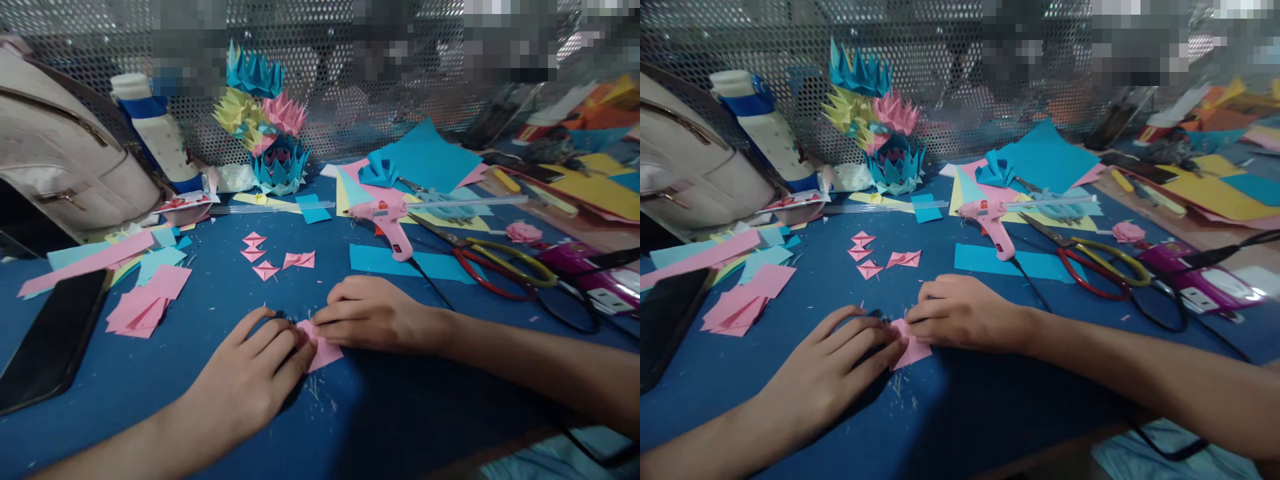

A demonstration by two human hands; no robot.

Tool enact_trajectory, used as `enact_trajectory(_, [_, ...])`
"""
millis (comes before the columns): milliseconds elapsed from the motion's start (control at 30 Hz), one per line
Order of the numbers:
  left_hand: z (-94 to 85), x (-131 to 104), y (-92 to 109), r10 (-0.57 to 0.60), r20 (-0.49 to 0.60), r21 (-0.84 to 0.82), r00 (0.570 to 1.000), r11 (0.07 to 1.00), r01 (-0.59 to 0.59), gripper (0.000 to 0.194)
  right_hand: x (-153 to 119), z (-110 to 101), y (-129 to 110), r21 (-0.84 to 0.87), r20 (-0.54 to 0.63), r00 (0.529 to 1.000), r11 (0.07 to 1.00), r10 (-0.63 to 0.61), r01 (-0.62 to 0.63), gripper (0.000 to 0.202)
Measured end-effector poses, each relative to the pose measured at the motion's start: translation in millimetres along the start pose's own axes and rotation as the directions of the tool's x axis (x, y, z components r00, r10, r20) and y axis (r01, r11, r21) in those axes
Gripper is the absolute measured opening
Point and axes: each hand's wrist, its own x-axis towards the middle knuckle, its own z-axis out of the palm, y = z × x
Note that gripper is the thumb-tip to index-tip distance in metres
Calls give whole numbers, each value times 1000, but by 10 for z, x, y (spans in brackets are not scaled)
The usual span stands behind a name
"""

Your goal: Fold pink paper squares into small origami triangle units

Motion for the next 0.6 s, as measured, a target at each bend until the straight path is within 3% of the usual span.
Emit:
enact_trajectory(400, [8, -6, 7, -25, 38, -31, 999, 999, 27, 35, 28, -60, -50, -43, 94, 994, 998, 55, -51, 22])
enact_trajectory(600, [7, 8, 1, -29, 36, -65, 999, 997, 32, 32, 91, -26, -125, -185, 131, 982, 976, 136, -111, 25])
